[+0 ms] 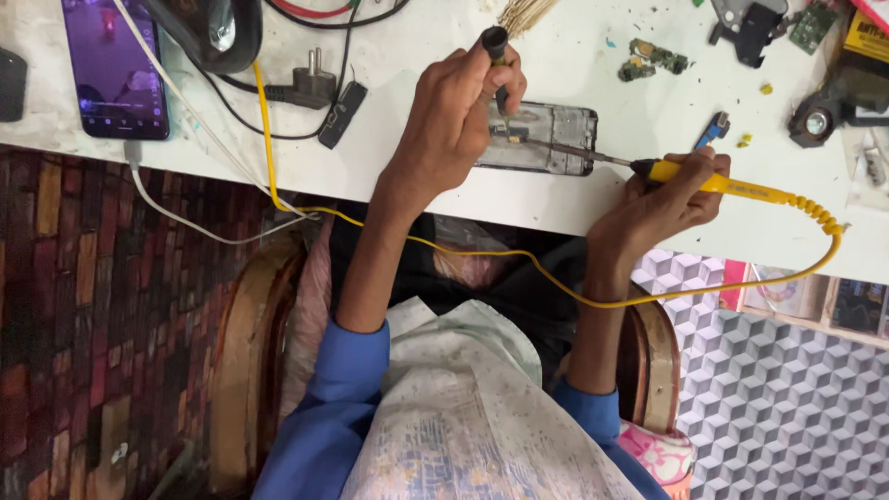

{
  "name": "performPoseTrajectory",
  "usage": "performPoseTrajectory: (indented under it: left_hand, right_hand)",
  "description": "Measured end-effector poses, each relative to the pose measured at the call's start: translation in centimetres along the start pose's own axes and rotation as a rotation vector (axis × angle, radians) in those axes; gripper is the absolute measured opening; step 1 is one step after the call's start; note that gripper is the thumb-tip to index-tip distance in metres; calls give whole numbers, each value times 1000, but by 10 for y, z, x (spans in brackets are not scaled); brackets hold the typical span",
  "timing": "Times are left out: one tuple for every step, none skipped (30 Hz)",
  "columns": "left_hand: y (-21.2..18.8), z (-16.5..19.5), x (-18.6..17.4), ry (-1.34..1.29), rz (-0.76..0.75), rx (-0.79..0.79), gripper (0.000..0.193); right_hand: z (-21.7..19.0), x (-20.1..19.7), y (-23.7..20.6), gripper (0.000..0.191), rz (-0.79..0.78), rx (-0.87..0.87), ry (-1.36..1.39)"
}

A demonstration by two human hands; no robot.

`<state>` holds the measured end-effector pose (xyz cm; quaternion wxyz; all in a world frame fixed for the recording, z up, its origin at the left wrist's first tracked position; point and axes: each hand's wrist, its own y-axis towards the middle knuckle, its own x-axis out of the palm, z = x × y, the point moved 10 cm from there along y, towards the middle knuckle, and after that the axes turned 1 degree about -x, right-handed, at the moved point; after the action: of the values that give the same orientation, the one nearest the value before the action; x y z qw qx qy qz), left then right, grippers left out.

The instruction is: The person uses a soldering iron and tweezers to work on a disassembled smartphone motherboard. They repeatedly heat and adjust small components on the circuit board while seated at a cluttered workbench.

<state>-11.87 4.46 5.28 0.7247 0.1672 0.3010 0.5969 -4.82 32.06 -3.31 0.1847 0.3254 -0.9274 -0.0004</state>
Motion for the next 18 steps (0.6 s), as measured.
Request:
performPoseTrajectory:
  left_hand:
    - [0,-1,1,-5,-8,-12,14]
    - [1,-1,1,-10,-15,-18,16]
    - [1,-1,1,-11,-14,-14,14]
    - [1,0,1,-10,-12,-11,13]
    - [0,0,1,-10,-9,-11,13]
    - [0,0,1,-15,-5,-9,13]
    - [-1,1,1,-18,-2,-4,13]
    - [-1,1,0,-22,0,3,14]
    - [-2,2,1,2,-4,11,15]
    - [-2,2,1,27,-6,18,15]
    - [-2,3,0,55,-5,29,16]
    - [-2,3,-1,54,-4,40,19]
    - [-2,4,-1,52,-5,50,22]
    - [-2,4,-2,49,-7,60,25]
    - [-2,5,-3,49,2,68,27]
    - [-3,6,-3,48,10,74,30]
    - [-3,6,-4,46,17,81,33]
    - [-4,6,-4,52,16,81,34]
  right_hand:
    - [-3,2,-1,27,-24,-26,7]
    - [-6,4,-1,27,-49,-55,18]
    - [-12,6,-2,29,-71,-108,-41]
    - [-18,8,-4,31,-95,-160,-101]
    - [-24,11,-7,32,-119,-211,-163]
    - [-28,12,-7,33,-128,-229,-186]
    - [-32,14,-8,34,-135,-248,-206]
    - [-36,17,-8,35,-143,-267,-225]
    - [-40,20,-9,35,-164,-285,-237]
    - [-45,24,-8,35,-187,-304,-248]
    - [-49,30,-8,35,-213,-324,-256]
    - [-57,36,-10,36,-241,-388,-292]
    - [-65,42,-12,37,-267,-450,-330]
    - [-73,48,-15,38,-293,-512,-368]
    - [-77,56,-19,39,-339,-543,-386]
    - [-83,62,-23,40,-385,-572,-407]
    - [-87,67,-26,41,-417,-594,-436]
    - [-93,73,-30,42,-448,-616,-464]
